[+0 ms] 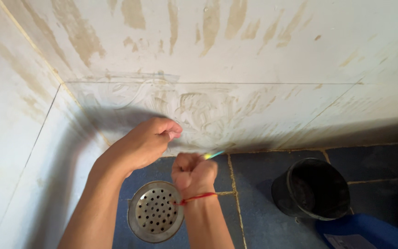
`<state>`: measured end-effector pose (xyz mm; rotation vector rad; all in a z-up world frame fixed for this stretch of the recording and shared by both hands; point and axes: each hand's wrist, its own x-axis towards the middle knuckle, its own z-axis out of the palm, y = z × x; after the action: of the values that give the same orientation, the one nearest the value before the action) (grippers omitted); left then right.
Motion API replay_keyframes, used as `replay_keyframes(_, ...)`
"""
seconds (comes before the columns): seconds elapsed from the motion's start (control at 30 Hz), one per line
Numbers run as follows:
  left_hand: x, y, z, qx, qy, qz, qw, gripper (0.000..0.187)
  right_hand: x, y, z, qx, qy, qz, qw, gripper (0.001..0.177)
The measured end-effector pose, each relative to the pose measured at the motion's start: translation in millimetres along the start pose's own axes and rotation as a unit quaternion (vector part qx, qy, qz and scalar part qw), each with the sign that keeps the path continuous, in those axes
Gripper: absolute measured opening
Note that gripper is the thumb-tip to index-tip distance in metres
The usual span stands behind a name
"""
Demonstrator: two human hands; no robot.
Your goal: The person cleans wall tiles by scrubbing the tile surface and grout lines with a toothbrush.
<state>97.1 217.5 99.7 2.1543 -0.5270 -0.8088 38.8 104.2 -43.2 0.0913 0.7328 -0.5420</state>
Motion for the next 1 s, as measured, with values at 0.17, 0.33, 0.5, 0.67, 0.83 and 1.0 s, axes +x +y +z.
replay_keyframes(0.17,0.2,-0.2,-2.3,0.017,0.026,-0.017,0.999,0.034,-15.7,-7.8,9.9,0.017,-0.112,0.018,0.993,0.025)
replay_keyframes(0.33,16.7,-7.1,19.7,0.054,-0.015,0.038,0.998,0.037,-12.9,5.3,7.6,-0.055,-0.035,-0.015,0.998,0.026)
replay_keyframes(0.5,33.5,-7.2,56.6,0.071,-0.066,-0.004,0.995,0.040,-14.4,-12.7,8.4,-0.125,0.014,0.032,0.992,0.038)
replay_keyframes(0.67,44.8,-4.5,82.8,-0.072,-0.082,-0.083,0.991,0.042,-21.0,-1.3,-1.8,-0.126,-0.029,-0.073,0.989,0.036)
replay_keyframes(0.83,52.8,1.4,91.8,0.002,-0.003,-0.027,1.000,0.028,-22.9,-20.5,13.9,-0.134,-0.033,0.018,0.990,0.042)
replay_keyframes(1.0,46.6,8.2,87.7,-0.004,0.032,0.143,0.989,0.026,-39.3,-17.7,22.1,-0.116,-0.095,-0.037,0.988,0.045)
